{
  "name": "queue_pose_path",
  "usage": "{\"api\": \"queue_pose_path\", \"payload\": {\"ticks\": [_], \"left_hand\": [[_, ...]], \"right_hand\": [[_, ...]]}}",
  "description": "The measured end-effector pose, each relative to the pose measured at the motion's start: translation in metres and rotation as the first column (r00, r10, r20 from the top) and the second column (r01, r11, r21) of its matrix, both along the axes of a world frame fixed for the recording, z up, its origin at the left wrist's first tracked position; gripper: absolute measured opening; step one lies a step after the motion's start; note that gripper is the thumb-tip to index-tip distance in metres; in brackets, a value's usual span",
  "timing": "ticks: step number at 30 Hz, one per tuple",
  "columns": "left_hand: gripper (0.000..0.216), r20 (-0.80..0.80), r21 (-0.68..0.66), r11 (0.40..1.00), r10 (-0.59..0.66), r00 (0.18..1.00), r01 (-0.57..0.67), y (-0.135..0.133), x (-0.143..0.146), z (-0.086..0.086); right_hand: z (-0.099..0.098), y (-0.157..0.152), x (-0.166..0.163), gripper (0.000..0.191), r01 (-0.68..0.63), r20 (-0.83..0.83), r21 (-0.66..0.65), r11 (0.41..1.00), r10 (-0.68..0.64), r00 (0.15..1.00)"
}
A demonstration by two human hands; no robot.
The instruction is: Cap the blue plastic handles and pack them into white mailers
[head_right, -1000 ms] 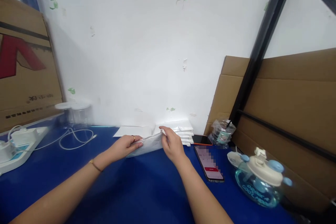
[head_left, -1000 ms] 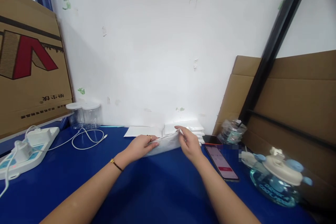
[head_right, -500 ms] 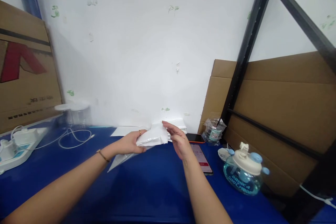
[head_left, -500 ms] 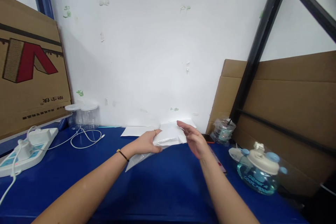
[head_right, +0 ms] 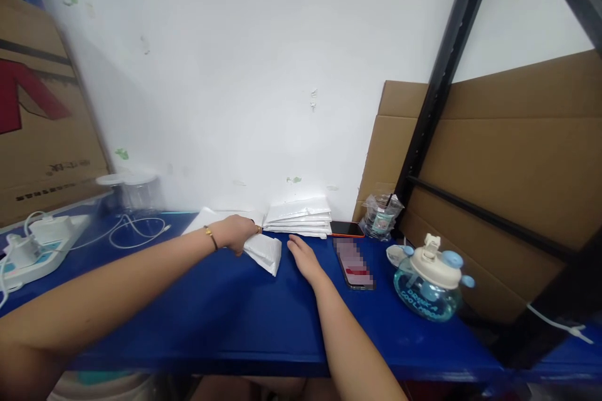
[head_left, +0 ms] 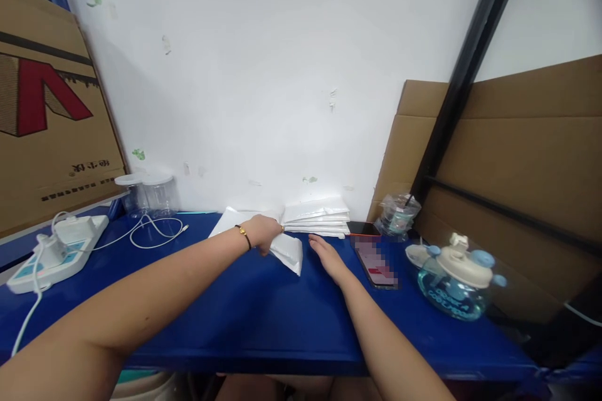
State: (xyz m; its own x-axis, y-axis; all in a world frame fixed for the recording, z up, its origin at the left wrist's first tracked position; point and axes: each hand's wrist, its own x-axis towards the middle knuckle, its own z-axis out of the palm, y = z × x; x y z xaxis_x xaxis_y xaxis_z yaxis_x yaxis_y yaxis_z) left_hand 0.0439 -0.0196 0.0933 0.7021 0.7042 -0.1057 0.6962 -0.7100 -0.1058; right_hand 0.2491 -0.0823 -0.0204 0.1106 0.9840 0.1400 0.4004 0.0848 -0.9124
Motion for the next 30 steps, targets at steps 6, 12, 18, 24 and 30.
{"api": "queue_pose_path", "payload": {"ticks": [6, 12, 18, 24, 30], "left_hand": [[0.05, -0.002, 0.017, 1.0, 0.021, 1.0, -0.021, 0.005, 0.016, -0.003], [0.041, 0.089, 0.035, 0.997, 0.067, 0.994, -0.07, 0.016, 0.014, 0.001], [0.052, -0.067, 0.147, 0.988, 0.055, 0.996, -0.044, 0.014, 0.007, 0.019], [0.051, -0.092, 0.169, 0.985, 0.062, 0.994, -0.046, 0.01, 0.007, 0.033], [0.037, -0.063, 0.155, 0.986, 0.077, 0.995, -0.067, 0.014, 0.002, 0.042]], "right_hand": [[-0.006, -0.002, -0.003, 0.055, -0.058, 0.167, 0.011, 0.998, 0.055, 0.984], [-0.01, -0.001, -0.008, 0.049, -0.101, 0.438, 0.006, 0.995, 0.089, 0.895], [-0.007, -0.003, -0.011, 0.046, -0.118, 0.557, -0.014, 0.993, 0.106, 0.824], [-0.003, -0.01, -0.014, 0.059, -0.13, 0.603, -0.012, 0.991, 0.11, 0.79], [-0.008, -0.007, -0.017, 0.058, -0.149, 0.662, 0.016, 0.989, 0.101, 0.743]]}}
